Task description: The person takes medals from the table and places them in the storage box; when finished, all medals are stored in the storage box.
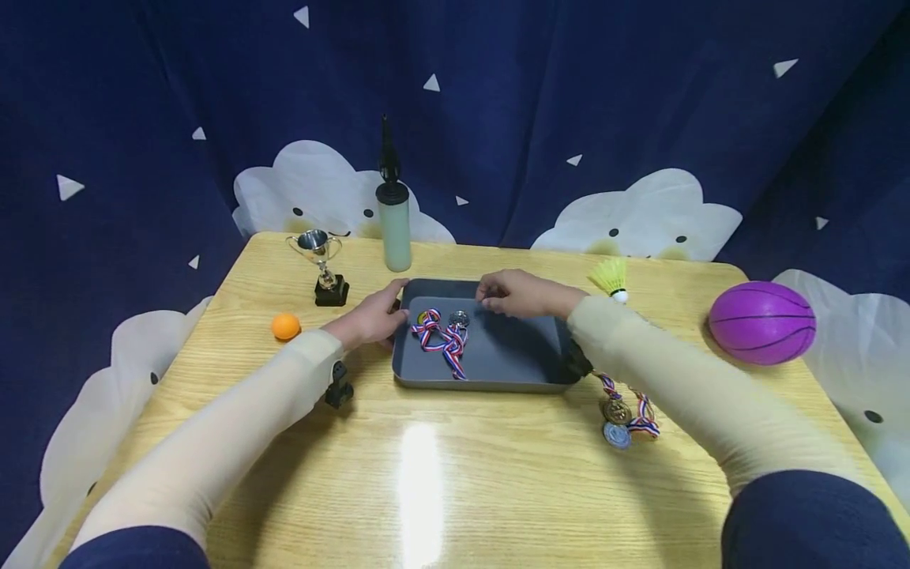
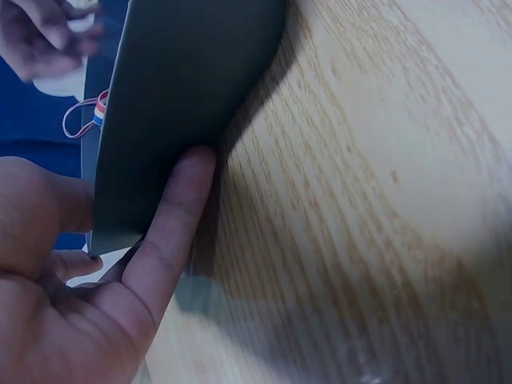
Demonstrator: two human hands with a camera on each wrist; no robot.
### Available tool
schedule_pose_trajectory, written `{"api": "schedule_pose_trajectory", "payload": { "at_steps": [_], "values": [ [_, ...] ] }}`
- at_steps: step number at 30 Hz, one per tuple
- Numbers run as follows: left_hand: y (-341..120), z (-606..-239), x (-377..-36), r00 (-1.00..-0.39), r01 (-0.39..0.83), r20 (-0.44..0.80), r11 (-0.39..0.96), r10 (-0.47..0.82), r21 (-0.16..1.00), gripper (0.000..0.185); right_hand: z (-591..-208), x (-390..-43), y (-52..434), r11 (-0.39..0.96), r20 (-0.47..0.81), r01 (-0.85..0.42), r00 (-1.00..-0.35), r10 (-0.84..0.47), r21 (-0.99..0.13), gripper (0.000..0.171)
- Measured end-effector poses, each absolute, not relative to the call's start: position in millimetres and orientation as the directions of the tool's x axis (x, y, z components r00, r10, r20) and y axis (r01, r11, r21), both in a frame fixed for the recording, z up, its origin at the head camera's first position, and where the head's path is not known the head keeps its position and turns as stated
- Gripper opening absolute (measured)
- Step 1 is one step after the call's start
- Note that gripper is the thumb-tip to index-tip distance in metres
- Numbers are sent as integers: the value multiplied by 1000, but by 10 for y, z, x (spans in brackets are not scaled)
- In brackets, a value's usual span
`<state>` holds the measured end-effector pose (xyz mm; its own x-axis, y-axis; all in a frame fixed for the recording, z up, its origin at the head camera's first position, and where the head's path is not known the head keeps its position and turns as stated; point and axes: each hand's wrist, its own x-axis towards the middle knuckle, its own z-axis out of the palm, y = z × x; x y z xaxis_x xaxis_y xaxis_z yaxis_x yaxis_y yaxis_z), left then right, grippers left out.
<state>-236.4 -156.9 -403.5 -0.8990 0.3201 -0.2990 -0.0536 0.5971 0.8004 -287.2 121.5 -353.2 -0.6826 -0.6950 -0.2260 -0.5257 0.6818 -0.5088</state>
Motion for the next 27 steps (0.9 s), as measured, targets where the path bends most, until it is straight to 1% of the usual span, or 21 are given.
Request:
{"api": "schedule_pose_trajectory", "payload": {
  "at_steps": [6, 10, 15, 18, 21, 27],
  "values": [
    [-1565, -4028, -2363, -903, -54, -292, 591, 315, 805, 65, -3315, -2702, 1794, 673, -129, -521, -733, -668, -525, 10],
    [-1567, -4021, -2358, -903, -46, -287, 590, 320, 806, 65, -3298, -2510, 2215, 689, -153, -440, -770, -619, -576, 7],
    [-1590, -3998, -2342, -902, -47, -288, 590, 322, 806, 65, -3458, -2235, 2650, 727, -219, -350, -798, -562, -591, 8],
    [-1598, -3996, -2344, -903, -54, -292, 592, 314, 804, 66, -3586, -2068, 2824, 749, -241, -340, -802, -547, -568, 12],
    [-1591, -3996, -2348, -902, -57, -292, 583, 318, 811, 66, -3702, -1896, 2935, 769, -236, -362, -807, -541, -526, 18],
    [-1568, -4011, -2350, -899, -54, -289, 573, 328, 818, 66, -3884, -1636, 3006, 823, -255, -353, -831, -494, -444, 30]
  ]
}}
